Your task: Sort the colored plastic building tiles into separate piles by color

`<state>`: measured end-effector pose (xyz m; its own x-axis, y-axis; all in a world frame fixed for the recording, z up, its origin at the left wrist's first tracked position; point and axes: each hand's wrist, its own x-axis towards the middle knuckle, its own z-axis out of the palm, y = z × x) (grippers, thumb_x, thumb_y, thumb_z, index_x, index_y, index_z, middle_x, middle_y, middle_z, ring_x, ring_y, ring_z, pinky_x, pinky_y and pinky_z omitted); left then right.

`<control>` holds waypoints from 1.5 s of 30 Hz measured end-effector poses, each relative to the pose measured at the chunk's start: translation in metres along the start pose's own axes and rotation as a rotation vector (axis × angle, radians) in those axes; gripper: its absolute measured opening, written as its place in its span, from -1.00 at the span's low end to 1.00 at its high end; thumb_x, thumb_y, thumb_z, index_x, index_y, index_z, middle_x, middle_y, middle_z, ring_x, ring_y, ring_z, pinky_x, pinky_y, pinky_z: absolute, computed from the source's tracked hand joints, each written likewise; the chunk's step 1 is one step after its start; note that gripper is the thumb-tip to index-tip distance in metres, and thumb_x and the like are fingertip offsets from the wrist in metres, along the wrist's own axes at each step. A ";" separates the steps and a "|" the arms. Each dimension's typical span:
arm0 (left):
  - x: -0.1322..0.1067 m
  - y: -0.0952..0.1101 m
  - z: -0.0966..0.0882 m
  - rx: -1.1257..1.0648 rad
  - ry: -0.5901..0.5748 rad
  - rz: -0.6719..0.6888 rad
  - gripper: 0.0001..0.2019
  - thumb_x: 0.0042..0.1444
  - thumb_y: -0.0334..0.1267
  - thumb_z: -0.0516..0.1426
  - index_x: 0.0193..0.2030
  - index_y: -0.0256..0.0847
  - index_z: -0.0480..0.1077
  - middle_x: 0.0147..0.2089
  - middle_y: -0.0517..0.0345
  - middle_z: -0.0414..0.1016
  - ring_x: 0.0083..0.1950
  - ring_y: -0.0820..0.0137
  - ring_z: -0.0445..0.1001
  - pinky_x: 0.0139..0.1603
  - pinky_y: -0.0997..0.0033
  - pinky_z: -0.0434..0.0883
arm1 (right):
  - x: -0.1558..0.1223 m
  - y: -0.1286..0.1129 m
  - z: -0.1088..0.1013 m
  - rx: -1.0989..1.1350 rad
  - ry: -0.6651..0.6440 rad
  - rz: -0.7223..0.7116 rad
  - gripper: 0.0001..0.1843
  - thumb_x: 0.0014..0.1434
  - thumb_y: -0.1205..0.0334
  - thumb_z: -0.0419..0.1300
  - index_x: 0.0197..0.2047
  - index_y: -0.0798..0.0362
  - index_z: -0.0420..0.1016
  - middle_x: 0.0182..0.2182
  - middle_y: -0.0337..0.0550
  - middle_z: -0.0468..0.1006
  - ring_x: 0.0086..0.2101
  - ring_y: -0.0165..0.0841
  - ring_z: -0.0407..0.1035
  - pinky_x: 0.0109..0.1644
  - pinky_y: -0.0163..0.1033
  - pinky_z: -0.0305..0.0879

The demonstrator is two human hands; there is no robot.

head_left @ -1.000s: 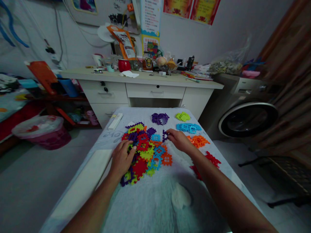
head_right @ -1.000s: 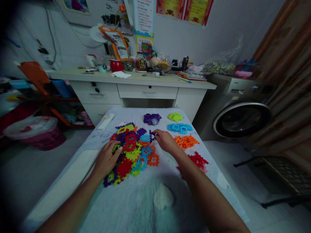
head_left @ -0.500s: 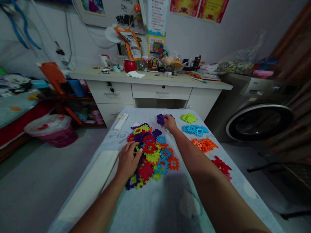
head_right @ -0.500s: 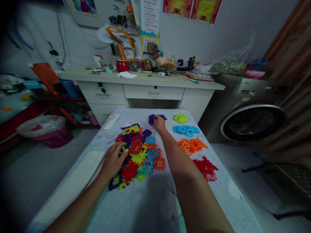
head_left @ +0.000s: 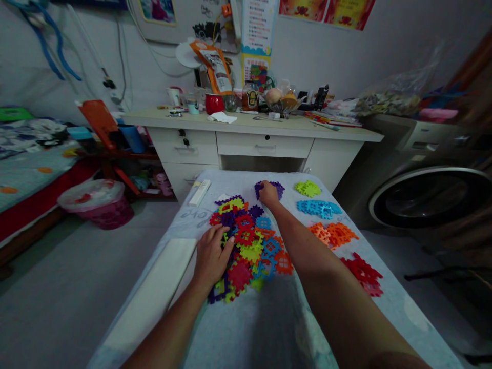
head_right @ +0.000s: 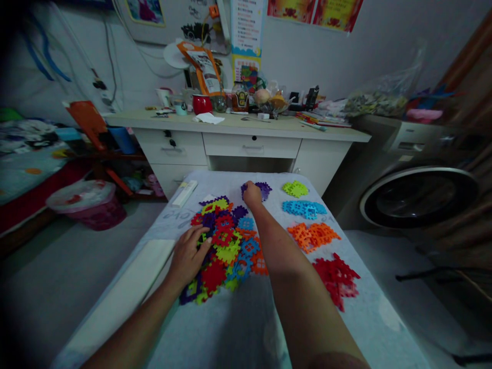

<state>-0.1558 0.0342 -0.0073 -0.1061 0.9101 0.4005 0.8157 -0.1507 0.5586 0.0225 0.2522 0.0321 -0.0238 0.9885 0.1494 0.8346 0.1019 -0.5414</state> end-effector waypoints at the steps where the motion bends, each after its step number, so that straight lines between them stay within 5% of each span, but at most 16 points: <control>1: 0.000 0.000 0.000 0.005 -0.003 -0.004 -0.63 0.26 -0.03 -0.01 0.05 -0.15 0.41 0.15 -0.04 0.40 0.20 0.12 0.35 0.22 -0.01 0.29 | -0.002 0.001 -0.001 0.001 0.021 -0.016 -0.60 0.18 0.48 0.05 0.05 0.08 0.45 -0.21 -0.07 0.63 -0.21 -0.34 0.48 -0.09 -0.33 0.25; 6: 0.000 0.002 -0.001 0.007 0.002 0.002 -0.64 0.26 -0.04 -0.01 0.05 -0.15 0.41 0.15 -0.03 0.40 0.19 0.15 0.36 0.23 0.01 0.29 | -0.018 0.010 -0.015 0.015 0.053 -0.091 -0.62 0.23 0.45 0.00 0.05 0.12 0.49 -0.18 -0.10 0.62 -0.25 -0.40 0.47 -0.09 -0.36 0.25; 11: -0.001 0.002 0.000 0.012 0.008 -0.012 -0.64 0.25 -0.03 0.00 0.03 -0.13 0.43 0.15 -0.02 0.41 0.19 0.13 0.37 0.24 -0.03 0.29 | -0.037 0.028 -0.024 -0.094 -0.139 -0.206 -0.71 0.14 0.43 0.13 -0.09 0.14 0.57 -0.23 -0.10 0.62 -0.24 -0.36 0.44 -0.15 -0.34 0.22; 16: 0.000 0.003 -0.002 0.012 -0.001 0.000 -0.64 0.26 -0.04 -0.02 0.03 -0.15 0.43 0.15 -0.04 0.41 0.19 0.13 0.36 0.22 -0.03 0.30 | -0.048 0.037 -0.009 -0.168 -0.257 -0.275 -0.75 0.12 0.19 0.25 -0.17 0.14 0.58 -0.25 -0.08 0.58 -0.26 -0.34 0.39 -0.21 -0.32 0.18; 23: 0.001 0.003 -0.002 0.011 0.003 0.003 -0.65 0.24 -0.05 0.00 0.01 -0.14 0.45 0.13 -0.02 0.42 0.18 0.13 0.38 0.21 -0.03 0.32 | -0.051 0.038 0.005 -0.051 -0.164 -0.178 -0.69 -0.04 0.20 0.37 -0.19 0.06 0.51 -0.24 -0.16 0.52 -0.24 -0.35 0.35 -0.23 -0.33 0.17; 28: 0.000 -0.001 0.000 0.022 -0.011 0.003 -0.64 0.26 -0.04 -0.01 0.04 -0.14 0.43 0.16 -0.03 0.40 0.21 0.13 0.35 0.24 -0.04 0.28 | -0.049 0.041 0.003 0.293 -0.130 -0.055 -0.87 -0.08 0.37 0.26 -0.39 0.05 0.42 -0.52 -0.35 0.40 -0.47 -0.44 0.29 -0.36 -0.36 0.15; 34: 0.000 -0.002 0.002 0.030 -0.018 -0.001 -0.64 0.26 -0.04 -0.02 0.04 -0.13 0.42 0.18 -0.03 0.39 0.21 0.13 0.34 0.23 -0.03 0.28 | -0.034 0.053 -0.008 0.681 0.019 0.083 -0.88 -0.14 0.29 0.21 -0.43 0.04 0.36 -0.63 -0.40 0.36 -0.60 -0.46 0.25 -0.48 -0.36 0.18; 39: 0.000 0.000 -0.001 0.031 -0.029 -0.012 -0.63 0.27 -0.03 -0.03 0.05 -0.13 0.42 0.19 -0.03 0.38 0.23 0.12 0.33 0.23 -0.03 0.28 | 0.001 0.063 -0.021 0.570 0.296 0.142 -0.86 -0.14 0.28 0.16 -0.40 0.04 0.42 -0.58 -0.32 0.45 -0.50 -0.37 0.37 -0.38 -0.31 0.30; 45: 0.000 0.001 -0.001 0.028 -0.030 -0.012 -0.63 0.26 -0.04 -0.02 0.05 -0.16 0.42 0.17 -0.04 0.39 0.21 0.13 0.34 0.24 -0.01 0.28 | 0.029 0.055 -0.028 0.350 0.365 0.159 -0.78 -0.11 0.34 0.12 -0.36 0.08 0.53 -0.38 -0.15 0.59 -0.28 -0.29 0.46 -0.10 -0.24 0.35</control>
<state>-0.1556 0.0339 -0.0056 -0.0995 0.9231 0.3714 0.8301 -0.1288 0.5425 0.0835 0.2838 0.0296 0.3334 0.8978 0.2879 0.5770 0.0472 -0.8154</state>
